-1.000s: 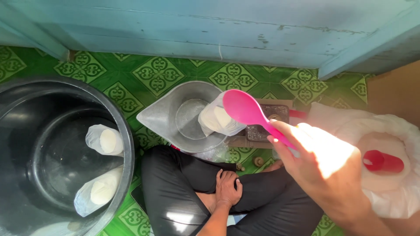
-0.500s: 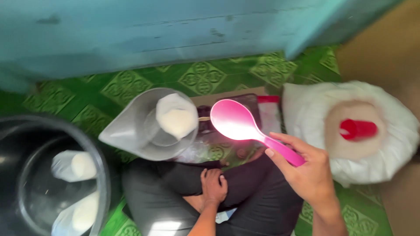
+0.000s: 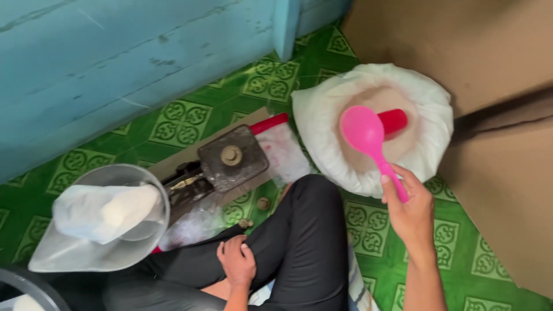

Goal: Scooping white powder from a large sack into a funnel-like container using a pink plastic scoop.

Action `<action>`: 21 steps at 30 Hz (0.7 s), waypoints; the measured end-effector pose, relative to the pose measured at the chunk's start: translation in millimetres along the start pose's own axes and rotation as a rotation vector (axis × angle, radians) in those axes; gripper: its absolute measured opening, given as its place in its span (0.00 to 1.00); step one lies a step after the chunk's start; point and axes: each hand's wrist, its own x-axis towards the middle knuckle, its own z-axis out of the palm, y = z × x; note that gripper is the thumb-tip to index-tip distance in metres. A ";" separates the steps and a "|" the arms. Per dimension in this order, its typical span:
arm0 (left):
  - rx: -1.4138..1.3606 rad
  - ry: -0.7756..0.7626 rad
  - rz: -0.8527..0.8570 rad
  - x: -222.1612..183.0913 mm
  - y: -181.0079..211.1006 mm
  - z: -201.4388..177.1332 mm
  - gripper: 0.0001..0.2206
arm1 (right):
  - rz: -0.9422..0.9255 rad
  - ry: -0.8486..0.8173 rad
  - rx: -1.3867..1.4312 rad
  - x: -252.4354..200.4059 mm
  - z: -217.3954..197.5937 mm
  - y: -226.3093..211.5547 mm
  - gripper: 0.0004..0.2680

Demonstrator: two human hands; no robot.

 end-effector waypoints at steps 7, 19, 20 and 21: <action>0.042 -0.024 -0.021 0.5 6.7 -0.5 0.13 | -0.053 0.054 -0.555 17.2 -12.7 36.5 0.15; 0.043 -0.038 -0.011 1.6 5.5 -0.9 0.14 | -0.018 -0.069 -0.860 39.9 22.4 72.3 0.16; 0.043 -0.044 -0.016 1.8 6.1 -1.3 0.13 | 0.005 -0.094 -0.836 41.7 24.0 69.9 0.16; 0.043 -0.049 -0.021 2.1 6.5 -1.9 0.13 | 0.028 -0.119 -0.812 43.5 25.8 67.6 0.16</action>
